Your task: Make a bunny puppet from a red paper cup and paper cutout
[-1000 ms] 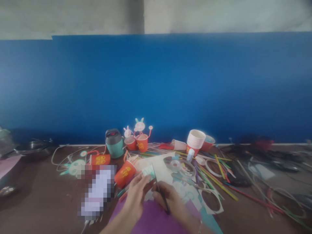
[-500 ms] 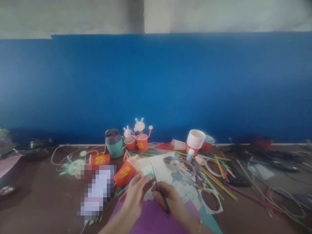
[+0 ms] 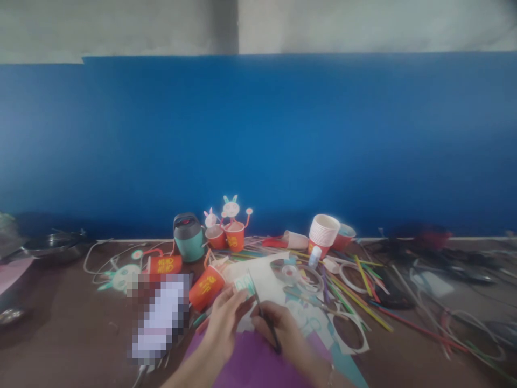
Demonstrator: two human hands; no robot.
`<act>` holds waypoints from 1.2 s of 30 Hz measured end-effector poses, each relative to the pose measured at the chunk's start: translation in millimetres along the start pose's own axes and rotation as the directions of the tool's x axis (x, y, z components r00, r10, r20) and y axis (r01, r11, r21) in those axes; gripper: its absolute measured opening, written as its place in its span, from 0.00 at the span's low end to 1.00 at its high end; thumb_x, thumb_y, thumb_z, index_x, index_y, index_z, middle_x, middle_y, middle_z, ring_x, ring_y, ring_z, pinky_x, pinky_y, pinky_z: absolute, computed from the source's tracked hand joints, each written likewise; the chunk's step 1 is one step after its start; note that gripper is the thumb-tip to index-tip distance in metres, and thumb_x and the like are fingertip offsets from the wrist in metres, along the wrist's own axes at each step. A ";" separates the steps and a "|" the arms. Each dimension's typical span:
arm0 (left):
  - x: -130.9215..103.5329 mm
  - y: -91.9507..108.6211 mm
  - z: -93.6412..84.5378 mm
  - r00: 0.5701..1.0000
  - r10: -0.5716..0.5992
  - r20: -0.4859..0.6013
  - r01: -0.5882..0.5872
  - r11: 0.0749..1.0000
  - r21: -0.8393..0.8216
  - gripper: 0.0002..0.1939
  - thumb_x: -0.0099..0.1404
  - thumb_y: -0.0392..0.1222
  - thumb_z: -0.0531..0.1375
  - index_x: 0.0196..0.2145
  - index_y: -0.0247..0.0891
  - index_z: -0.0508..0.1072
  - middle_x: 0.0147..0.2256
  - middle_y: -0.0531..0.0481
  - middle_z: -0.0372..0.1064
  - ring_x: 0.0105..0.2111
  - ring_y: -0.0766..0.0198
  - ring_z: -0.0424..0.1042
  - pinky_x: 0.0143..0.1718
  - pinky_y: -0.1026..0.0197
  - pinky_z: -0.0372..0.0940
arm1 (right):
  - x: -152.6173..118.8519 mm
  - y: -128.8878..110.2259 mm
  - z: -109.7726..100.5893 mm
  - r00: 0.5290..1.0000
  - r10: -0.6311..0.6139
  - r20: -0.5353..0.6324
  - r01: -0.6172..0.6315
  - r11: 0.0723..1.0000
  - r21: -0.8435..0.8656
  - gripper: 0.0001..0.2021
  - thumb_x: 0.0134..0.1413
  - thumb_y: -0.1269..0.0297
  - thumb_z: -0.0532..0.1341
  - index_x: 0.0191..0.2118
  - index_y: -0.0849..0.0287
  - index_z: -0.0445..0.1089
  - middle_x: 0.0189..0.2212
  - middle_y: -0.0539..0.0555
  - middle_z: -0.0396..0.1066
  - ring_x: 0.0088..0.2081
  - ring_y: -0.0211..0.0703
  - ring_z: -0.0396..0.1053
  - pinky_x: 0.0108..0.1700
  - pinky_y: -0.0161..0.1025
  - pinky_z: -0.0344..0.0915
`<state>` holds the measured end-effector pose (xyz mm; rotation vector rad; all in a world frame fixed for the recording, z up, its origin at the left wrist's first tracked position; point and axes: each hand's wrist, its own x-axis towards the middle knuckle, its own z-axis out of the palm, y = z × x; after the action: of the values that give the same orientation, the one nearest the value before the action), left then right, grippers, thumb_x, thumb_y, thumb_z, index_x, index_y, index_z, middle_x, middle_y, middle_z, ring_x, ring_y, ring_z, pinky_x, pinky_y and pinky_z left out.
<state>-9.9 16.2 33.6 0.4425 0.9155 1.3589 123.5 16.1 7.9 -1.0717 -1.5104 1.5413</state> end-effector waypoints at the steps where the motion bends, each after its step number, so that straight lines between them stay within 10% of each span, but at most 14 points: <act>1: -0.1 0.2 0.3 1.000 0.001 0.007 -0.001 1.000 -0.001 0.16 0.43 0.38 0.72 0.31 0.34 0.77 0.31 0.48 0.77 0.30 0.63 0.75 0.37 0.64 0.68 | 0.0 0.0 0.1 1.000 0.000 -0.002 0.000 1.000 -0.001 0.22 0.46 0.42 0.62 0.27 0.58 0.62 0.16 0.41 0.53 0.15 0.29 0.49 0.16 0.30 0.49; 36: 6.6 0.9 -6.6 0.981 0.036 0.192 -0.074 0.977 0.199 0.12 0.50 0.42 0.68 0.32 0.33 0.77 0.31 0.46 0.75 0.31 0.62 0.72 0.39 0.62 0.66 | 1.2 -1.9 -3.6 1.000 0.013 -0.005 -0.013 1.000 0.000 0.16 0.47 0.50 0.63 0.27 0.59 0.63 0.14 0.40 0.53 0.15 0.28 0.49 0.17 0.29 0.49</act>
<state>-15.8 21.1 28.3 0.7474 0.8952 1.2531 126.1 18.8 9.8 -1.0862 -1.5031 1.5467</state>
